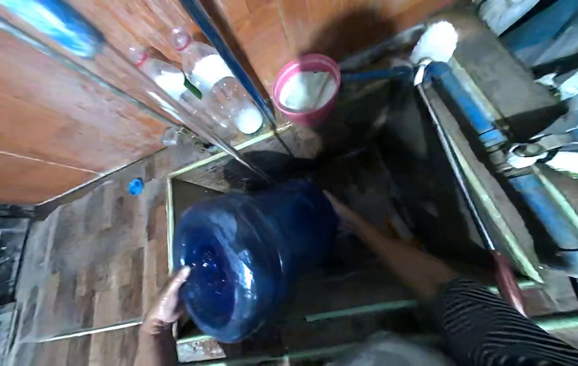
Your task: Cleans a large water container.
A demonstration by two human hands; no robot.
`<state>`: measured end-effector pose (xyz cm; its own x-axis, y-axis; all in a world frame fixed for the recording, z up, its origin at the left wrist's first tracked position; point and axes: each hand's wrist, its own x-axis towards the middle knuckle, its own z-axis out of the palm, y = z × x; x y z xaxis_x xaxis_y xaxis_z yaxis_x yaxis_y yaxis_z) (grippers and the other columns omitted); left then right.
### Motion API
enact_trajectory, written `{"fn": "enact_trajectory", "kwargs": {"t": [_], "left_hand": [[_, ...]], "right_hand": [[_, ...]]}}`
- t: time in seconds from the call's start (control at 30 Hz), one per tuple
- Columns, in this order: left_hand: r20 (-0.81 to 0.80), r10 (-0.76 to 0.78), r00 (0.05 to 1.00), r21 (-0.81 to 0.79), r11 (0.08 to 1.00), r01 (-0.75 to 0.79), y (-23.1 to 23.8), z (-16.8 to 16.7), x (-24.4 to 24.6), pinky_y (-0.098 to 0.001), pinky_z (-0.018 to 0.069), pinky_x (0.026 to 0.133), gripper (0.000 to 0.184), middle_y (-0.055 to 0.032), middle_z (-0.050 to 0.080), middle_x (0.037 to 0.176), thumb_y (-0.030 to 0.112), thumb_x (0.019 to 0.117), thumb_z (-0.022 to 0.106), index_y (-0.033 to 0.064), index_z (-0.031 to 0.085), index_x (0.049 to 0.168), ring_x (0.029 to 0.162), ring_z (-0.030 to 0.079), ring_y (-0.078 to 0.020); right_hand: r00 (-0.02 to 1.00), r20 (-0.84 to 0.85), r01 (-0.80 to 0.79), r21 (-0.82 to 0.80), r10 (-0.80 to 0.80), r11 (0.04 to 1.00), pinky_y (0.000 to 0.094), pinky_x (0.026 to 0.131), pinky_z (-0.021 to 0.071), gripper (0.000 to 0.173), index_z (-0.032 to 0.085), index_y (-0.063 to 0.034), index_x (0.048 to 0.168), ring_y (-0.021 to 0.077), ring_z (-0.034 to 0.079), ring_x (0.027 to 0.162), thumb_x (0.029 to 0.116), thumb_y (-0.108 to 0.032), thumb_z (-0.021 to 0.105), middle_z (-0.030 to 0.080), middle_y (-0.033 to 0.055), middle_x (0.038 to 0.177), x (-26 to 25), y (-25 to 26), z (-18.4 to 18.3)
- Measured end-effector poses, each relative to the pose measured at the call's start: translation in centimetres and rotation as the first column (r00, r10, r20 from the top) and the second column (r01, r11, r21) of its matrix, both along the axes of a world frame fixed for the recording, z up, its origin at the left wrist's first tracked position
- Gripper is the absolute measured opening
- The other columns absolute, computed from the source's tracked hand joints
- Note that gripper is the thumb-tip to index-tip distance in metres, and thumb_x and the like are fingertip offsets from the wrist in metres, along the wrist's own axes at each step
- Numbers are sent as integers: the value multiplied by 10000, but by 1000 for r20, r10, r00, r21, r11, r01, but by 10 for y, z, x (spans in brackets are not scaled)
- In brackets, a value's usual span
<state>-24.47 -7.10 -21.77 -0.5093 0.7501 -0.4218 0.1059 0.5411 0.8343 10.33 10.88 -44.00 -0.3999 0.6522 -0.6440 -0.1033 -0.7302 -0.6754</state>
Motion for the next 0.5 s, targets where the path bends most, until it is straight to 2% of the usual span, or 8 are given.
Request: {"fn": "enact_trajectory", "kwargs": {"t": [0.07, 0.13, 0.17, 0.27, 0.3, 0.37, 0.4, 0.5], "left_hand": [[-59, -10, 998, 160, 987, 19, 0, 65, 11, -183, 603, 708, 337, 144, 713, 887, 342, 951, 496, 146, 532, 1224, 802, 689, 42], [-154, 7, 988, 229, 973, 29, -5, 130, 32, -140, 583, 683, 226, 187, 695, 862, 296, 1013, 394, 206, 548, 1153, 781, 668, 82], [-198, 25, 980, 240, 970, 23, -8, 155, 46, -128, 567, 669, 241, 183, 677, 853, 271, 1062, 343, 205, 563, 1137, 764, 649, 90], [-227, -56, 972, 252, 961, 114, -9, 188, 65, -140, 568, 624, 289, 172, 697, 817, 310, 1066, 312, 272, 599, 1057, 718, 658, 74], [-221, -141, 965, 238, 952, 193, -5, 190, 61, -171, 586, 642, 291, 143, 715, 867, 357, 1080, 330, 261, 602, 1119, 751, 678, 44], [-143, -303, 942, 212, 920, 329, -1, 193, 48, -271, 613, 710, 385, 46, 739, 1008, 462, 1063, 420, 205, 610, 1277, 855, 711, -57], [-152, -302, 941, 209, 921, 329, -3, 202, 59, -265, 607, 691, 389, 50, 737, 997, 477, 1064, 428, 206, 624, 1264, 841, 709, -53], [-265, -193, 945, 181, 952, 245, -9, 245, 125, -161, 567, 610, 375, 135, 686, 840, 372, 1105, 232, 264, 588, 1065, 728, 658, 40]], "right_hand": [[995, -97, -27, 41, 31, 999, 441, 982, 535, 670, 446, -90, 1500, 247, 616, 1202, 1086, -583, 263, 600, 153, 1371, 23, -1, 40], [992, -88, 96, 92, -87, 991, 369, 932, 536, 613, 479, -18, 1435, 202, 633, 1101, 1114, -494, 264, 621, 148, 1277, 38, -7, 69], [985, -37, 173, 125, -170, 977, 367, 955, 522, 568, 491, 10, 1436, 212, 626, 1130, 1128, -423, 290, 615, 174, 1314, 41, -15, 75], [980, 110, 128, 289, -166, 949, 324, 994, 498, 403, 425, 90, 1445, 215, 583, 1187, 1125, -143, 353, 554, 246, 1363, 46, -75, 107], [978, 173, 53, 313, -112, 948, 314, 1037, 490, 397, 433, 120, 1438, 233, 590, 1230, 1092, -75, 428, 555, 275, 1386, 50, -95, 133], [967, 251, -98, 194, 47, 976, 271, 1118, 393, 399, 440, 106, 1449, 205, 530, 1312, 1065, -3, 456, 522, 238, 1467, 58, -114, 182], [965, 260, -99, 205, 44, 974, 277, 1125, 387, 404, 450, 111, 1442, 213, 526, 1322, 1050, 16, 475, 525, 240, 1468, 56, -118, 173], [959, 270, -47, 452, -86, 891, 289, 1130, 412, 443, 445, 129, 1439, 218, 527, 1336, 1032, -18, 539, 538, 263, 1437, 47, -121, 93]]}}
